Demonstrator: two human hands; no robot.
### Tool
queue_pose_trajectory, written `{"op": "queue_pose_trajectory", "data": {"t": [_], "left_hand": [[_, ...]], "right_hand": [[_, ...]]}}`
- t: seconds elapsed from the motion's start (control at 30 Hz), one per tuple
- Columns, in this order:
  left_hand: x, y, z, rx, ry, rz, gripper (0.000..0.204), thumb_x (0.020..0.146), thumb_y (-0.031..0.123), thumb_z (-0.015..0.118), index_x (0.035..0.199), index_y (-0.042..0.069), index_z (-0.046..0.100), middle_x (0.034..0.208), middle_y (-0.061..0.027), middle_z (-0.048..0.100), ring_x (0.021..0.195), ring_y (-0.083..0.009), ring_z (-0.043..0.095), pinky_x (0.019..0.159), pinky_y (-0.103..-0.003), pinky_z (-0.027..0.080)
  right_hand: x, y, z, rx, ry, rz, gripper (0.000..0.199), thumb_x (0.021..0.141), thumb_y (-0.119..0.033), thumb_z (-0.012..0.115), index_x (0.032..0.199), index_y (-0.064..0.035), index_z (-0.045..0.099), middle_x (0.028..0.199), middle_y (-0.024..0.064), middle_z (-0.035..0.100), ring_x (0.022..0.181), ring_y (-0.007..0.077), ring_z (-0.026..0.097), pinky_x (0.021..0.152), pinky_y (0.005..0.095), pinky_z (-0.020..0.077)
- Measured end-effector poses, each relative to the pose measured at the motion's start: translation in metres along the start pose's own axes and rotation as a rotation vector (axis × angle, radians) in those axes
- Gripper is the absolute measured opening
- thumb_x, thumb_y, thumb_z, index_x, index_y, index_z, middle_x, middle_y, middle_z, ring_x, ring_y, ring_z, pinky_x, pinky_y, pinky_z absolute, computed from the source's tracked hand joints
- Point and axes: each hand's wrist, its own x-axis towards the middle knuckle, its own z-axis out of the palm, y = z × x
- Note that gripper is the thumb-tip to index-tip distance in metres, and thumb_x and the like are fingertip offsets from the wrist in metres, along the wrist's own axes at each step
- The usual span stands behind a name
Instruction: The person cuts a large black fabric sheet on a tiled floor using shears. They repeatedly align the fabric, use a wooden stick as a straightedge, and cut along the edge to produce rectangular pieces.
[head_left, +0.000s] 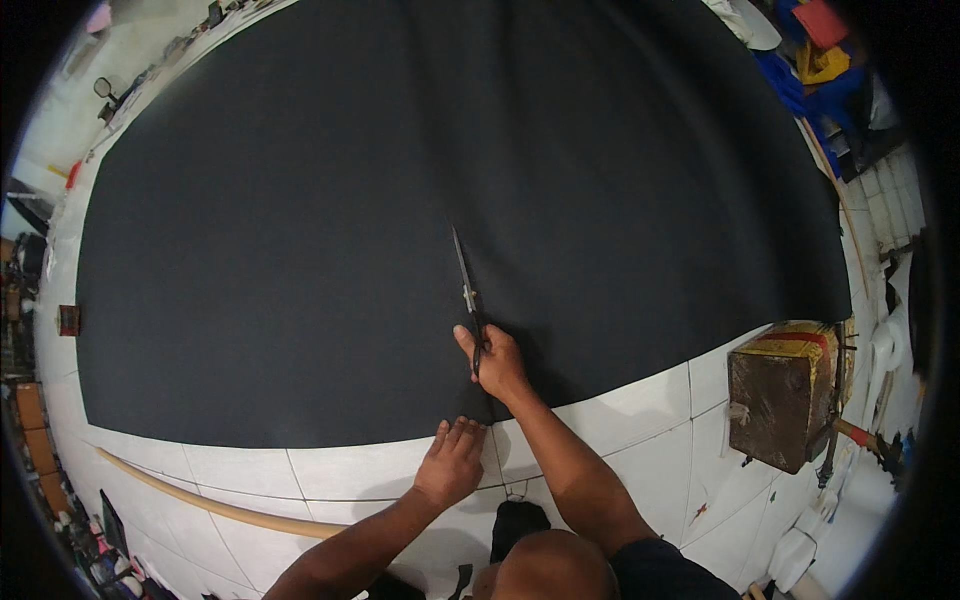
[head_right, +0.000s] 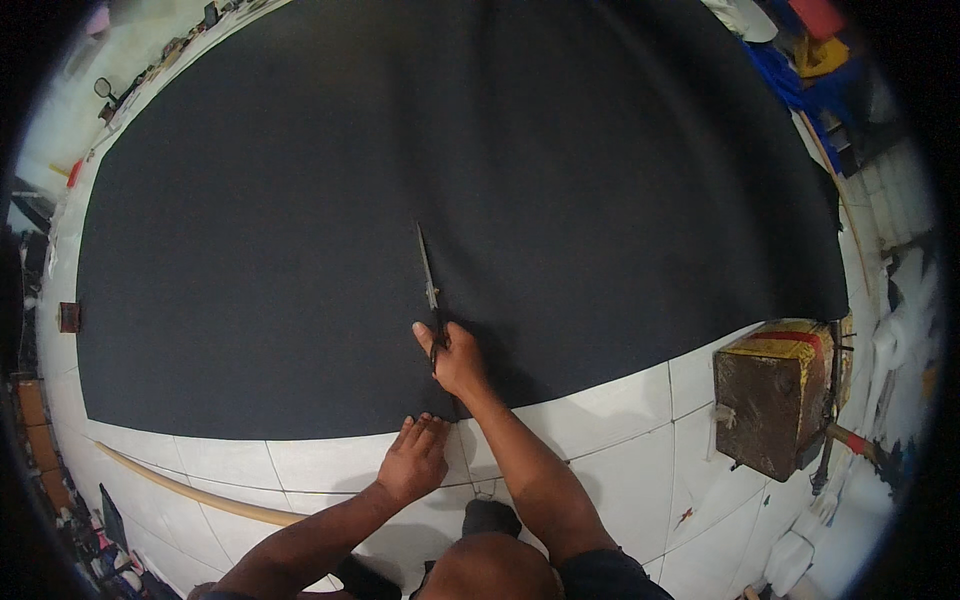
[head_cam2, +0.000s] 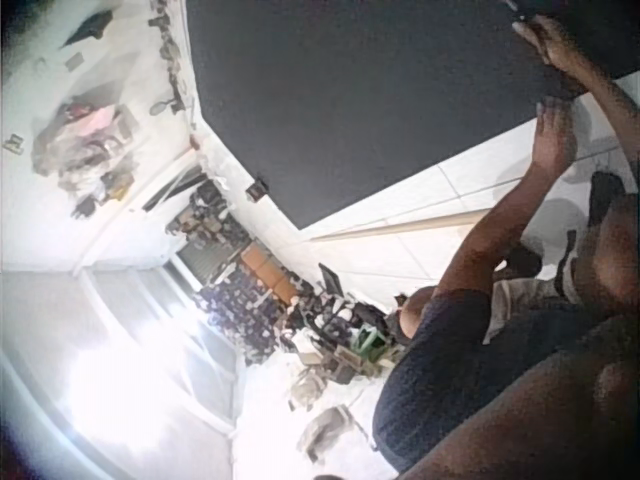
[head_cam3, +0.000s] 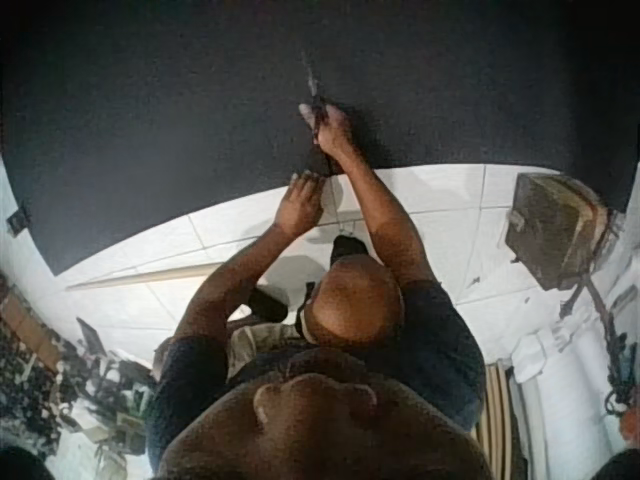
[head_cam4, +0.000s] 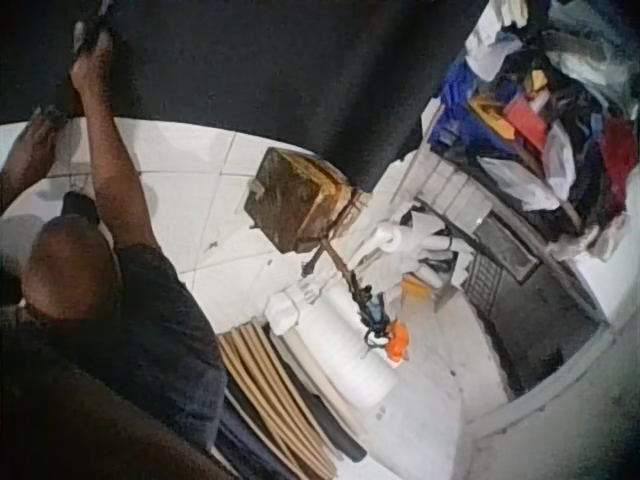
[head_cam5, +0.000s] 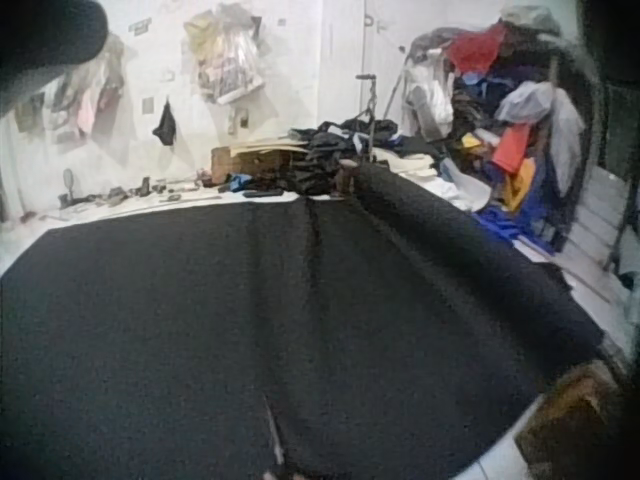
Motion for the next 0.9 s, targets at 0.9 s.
{"op": "queue_pose_trajectory", "data": {"t": [0.9], "left_hand": [[0.004, -0.006, -0.008, -0.083, -0.183, -0.007, 0.060, 0.086, 0.022, 0.057, 0.138, -0.005, 0.043, 0.136, -0.0228, 0.047, 0.132, -0.0368, 0.042, 0.110, -0.054, 0.033]], "right_hand": [[0.201, -0.106, 0.013, -0.123, 0.029, -0.067, 0.059, 0.087, -0.060, 0.060, 0.073, -0.0035, 0.057, 0.059, 0.0096, 0.057, 0.052, 0.0214, 0.058, 0.053, 0.0364, 0.0467]]}}
